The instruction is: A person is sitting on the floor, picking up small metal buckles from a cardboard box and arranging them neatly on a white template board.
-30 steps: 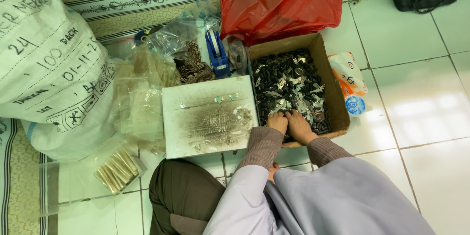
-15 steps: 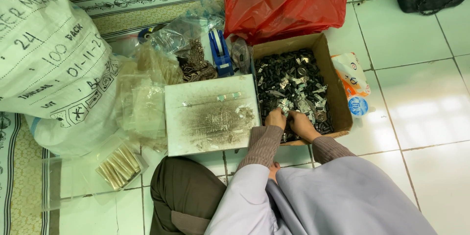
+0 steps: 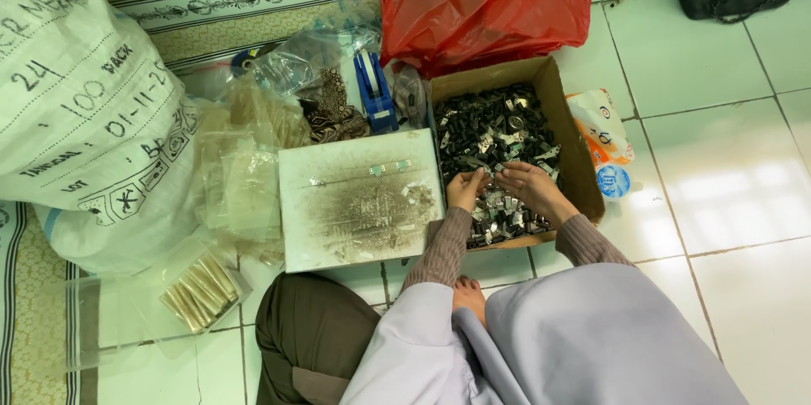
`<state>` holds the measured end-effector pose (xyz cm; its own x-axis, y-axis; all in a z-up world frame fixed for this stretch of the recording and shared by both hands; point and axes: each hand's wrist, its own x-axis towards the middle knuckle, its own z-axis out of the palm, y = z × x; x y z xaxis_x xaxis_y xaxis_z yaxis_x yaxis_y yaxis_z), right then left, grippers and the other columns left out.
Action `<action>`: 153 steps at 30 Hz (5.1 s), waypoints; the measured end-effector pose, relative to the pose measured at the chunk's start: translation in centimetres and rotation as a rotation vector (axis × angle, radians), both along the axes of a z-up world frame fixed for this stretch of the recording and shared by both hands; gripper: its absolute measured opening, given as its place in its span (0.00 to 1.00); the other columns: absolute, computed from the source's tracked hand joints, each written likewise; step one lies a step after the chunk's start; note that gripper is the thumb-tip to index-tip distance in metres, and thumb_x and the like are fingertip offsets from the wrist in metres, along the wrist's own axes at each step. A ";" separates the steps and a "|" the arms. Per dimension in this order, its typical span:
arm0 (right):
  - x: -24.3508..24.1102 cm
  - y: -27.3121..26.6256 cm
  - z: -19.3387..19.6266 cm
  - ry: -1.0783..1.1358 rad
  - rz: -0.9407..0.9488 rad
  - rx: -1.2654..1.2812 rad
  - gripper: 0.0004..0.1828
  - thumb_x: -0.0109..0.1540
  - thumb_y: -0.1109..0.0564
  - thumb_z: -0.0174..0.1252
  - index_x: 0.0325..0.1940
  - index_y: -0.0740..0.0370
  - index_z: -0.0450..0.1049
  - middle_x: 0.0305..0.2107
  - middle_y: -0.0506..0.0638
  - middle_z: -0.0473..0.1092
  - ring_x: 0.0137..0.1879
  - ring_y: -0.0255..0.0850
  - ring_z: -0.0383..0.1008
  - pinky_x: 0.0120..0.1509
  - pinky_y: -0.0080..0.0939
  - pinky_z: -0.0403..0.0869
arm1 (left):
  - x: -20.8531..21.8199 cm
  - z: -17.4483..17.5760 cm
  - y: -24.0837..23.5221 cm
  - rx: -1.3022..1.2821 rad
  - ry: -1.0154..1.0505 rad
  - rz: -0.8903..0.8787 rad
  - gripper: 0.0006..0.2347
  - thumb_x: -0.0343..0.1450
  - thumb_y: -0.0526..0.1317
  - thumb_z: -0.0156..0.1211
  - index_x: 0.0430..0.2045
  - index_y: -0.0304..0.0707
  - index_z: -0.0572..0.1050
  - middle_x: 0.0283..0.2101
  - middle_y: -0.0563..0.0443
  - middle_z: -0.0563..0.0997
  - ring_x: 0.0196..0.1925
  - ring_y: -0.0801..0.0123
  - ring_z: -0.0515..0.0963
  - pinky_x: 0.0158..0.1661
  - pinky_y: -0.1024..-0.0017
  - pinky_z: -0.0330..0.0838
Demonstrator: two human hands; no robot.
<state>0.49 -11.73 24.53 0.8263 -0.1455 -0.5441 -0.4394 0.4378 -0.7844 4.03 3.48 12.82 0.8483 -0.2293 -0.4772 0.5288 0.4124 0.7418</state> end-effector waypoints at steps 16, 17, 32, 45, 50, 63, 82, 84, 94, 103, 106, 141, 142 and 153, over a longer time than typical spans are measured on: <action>2.5 0.4 1.1 -0.047 0.040 0.076 0.14 0.63 0.61 0.64 0.53 0.60 0.73 0.36 0.47 0.75 0.39 0.37 0.80 0.45 0.42 0.77 | 0.1 1.5 2.2 -0.348 -0.107 0.077 0.07 0.73 0.33 0.65 0.42 0.32 0.81 0.41 0.44 0.85 0.42 0.63 0.86 0.41 0.77 0.81; 2.7 0.8 1.6 -0.075 0.063 0.071 0.14 0.63 0.62 0.63 0.53 0.62 0.74 0.34 0.47 0.75 0.39 0.37 0.80 0.47 0.43 0.77 | 0.3 2.8 3.1 -0.224 -0.193 0.045 0.07 0.73 0.32 0.64 0.44 0.32 0.81 0.41 0.42 0.85 0.43 0.62 0.86 0.41 0.76 0.81; 4.8 11.4 7.0 -0.194 0.511 -0.377 0.09 0.62 0.60 0.66 0.44 0.67 0.81 0.28 0.57 0.78 0.33 0.41 0.74 0.47 0.45 0.74 | 0.5 10.7 14.3 0.195 -0.293 0.019 0.15 0.71 0.34 0.69 0.52 0.41 0.78 0.40 0.43 0.86 0.43 0.65 0.86 0.44 0.72 0.80; 9.0 22.7 4.0 -0.345 0.695 -0.757 0.14 0.62 0.59 0.63 0.51 0.64 0.81 0.38 0.61 0.80 0.40 0.49 0.82 0.47 0.48 0.77 | 3.2 11.1 25.2 0.779 -0.460 0.063 0.09 0.73 0.38 0.65 0.45 0.37 0.81 0.41 0.41 0.85 0.46 0.54 0.85 0.43 0.64 0.79; 9.2 22.8 2.9 -0.492 0.765 -1.156 0.18 0.61 0.59 0.62 0.55 0.61 0.79 0.45 0.60 0.77 0.51 0.55 0.78 0.55 0.52 0.76 | 5.5 7.4 26.6 0.900 -0.481 0.004 0.09 0.74 0.37 0.63 0.46 0.35 0.80 0.41 0.41 0.84 0.46 0.53 0.84 0.45 0.63 0.79; 7.4 22.0 -1.0 -1.025 0.687 -1.804 0.25 0.62 0.52 0.59 0.64 0.52 0.72 0.60 0.55 0.69 0.70 0.49 0.64 0.73 0.59 0.59 | 5.1 6.0 26.2 1.239 -0.770 0.172 0.08 0.76 0.42 0.58 0.44 0.41 0.78 0.45 0.48 0.78 0.48 0.59 0.81 0.49 0.65 0.77; 6.1 22.2 -2.2 -0.828 0.842 -1.815 0.29 0.70 0.44 0.47 0.75 0.53 0.61 0.72 0.57 0.58 0.79 0.50 0.52 0.81 0.65 0.40 | 4.9 3.6 25.6 1.556 -1.104 0.105 0.05 0.71 0.43 0.63 0.38 0.51 0.82 0.41 0.52 0.81 0.43 0.63 0.82 0.43 0.64 0.71; 6.1 22.0 -2.2 -0.829 0.853 -1.792 0.28 0.69 0.43 0.49 0.72 0.54 0.64 0.74 0.57 0.56 0.80 0.52 0.51 0.82 0.65 0.42 | 5.0 3.5 25.5 1.523 -1.150 0.161 0.06 0.70 0.43 0.63 0.39 0.51 0.81 0.40 0.53 0.80 0.41 0.64 0.82 0.42 0.67 0.72; 6.8 18.5 -0.2 -0.935 0.551 -1.731 0.27 0.64 0.50 0.60 0.67 0.53 0.66 0.64 0.60 0.63 0.73 0.57 0.61 0.76 0.71 0.52 | 4.9 5.9 25.8 1.358 -1.075 0.217 0.08 0.68 0.41 0.65 0.39 0.47 0.80 0.37 0.52 0.81 0.39 0.62 0.82 0.41 0.66 0.73; 2.8 7.0 -1.8 -0.265 0.238 -1.315 0.22 0.70 0.55 0.52 0.67 0.65 0.62 0.63 0.68 0.55 0.70 0.67 0.59 0.71 0.72 0.58 | 2.6 10.1 14.6 0.860 -0.884 0.136 0.08 0.70 0.34 0.61 0.42 0.45 0.79 0.37 0.50 0.82 0.40 0.58 0.83 0.44 0.64 0.77; 0.3 1.9 -8.0 -0.068 0.167 -1.113 0.25 0.71 0.50 0.53 0.68 0.64 0.61 0.59 0.67 0.58 0.67 0.67 0.62 0.68 0.69 0.62 | 1.5 6.4 6.9 0.662 -0.759 -0.230 0.11 0.70 0.36 0.62 0.47 0.49 0.78 0.41 0.48 0.84 0.46 0.55 0.84 0.47 0.64 0.79; -3.2 2.6 -9.7 -0.012 0.897 -1.378 0.29 0.56 0.62 0.59 0.61 0.66 0.63 0.50 0.67 0.67 0.51 0.65 0.78 0.51 0.60 0.79 | -3.1 -12.2 -3.0 1.401 -0.882 -0.707 0.17 0.60 0.28 0.62 0.42 0.35 0.72 0.39 0.39 0.80 0.45 0.45 0.81 0.43 0.52 0.70; -3.2 2.5 -9.9 -0.014 0.896 -1.379 0.29 0.56 0.62 0.59 0.61 0.66 0.63 0.50 0.67 0.67 0.51 0.65 0.78 0.51 0.60 0.79 | -2.8 -12.0 -2.9 1.401 -0.884 -0.705 0.17 0.60 0.28 0.62 0.42 0.35 0.72 0.39 0.39 0.80 0.45 0.45 0.81 0.43 0.52 0.70; -3.3 1.4 -9.1 -0.017 0.309 -0.742 0.15 0.65 0.53 0.63 0.52 0.64 0.79 0.38 0.63 0.77 0.46 0.57 0.80 0.49 0.54 0.78 | -1.6 -5.2 -0.8 1.121 -0.442 -0.581 0.09 0.68 0.46 0.63 0.39 0.51 0.82 0.42 0.48 0.82 0.51 0.52 0.82 0.51 0.57 0.74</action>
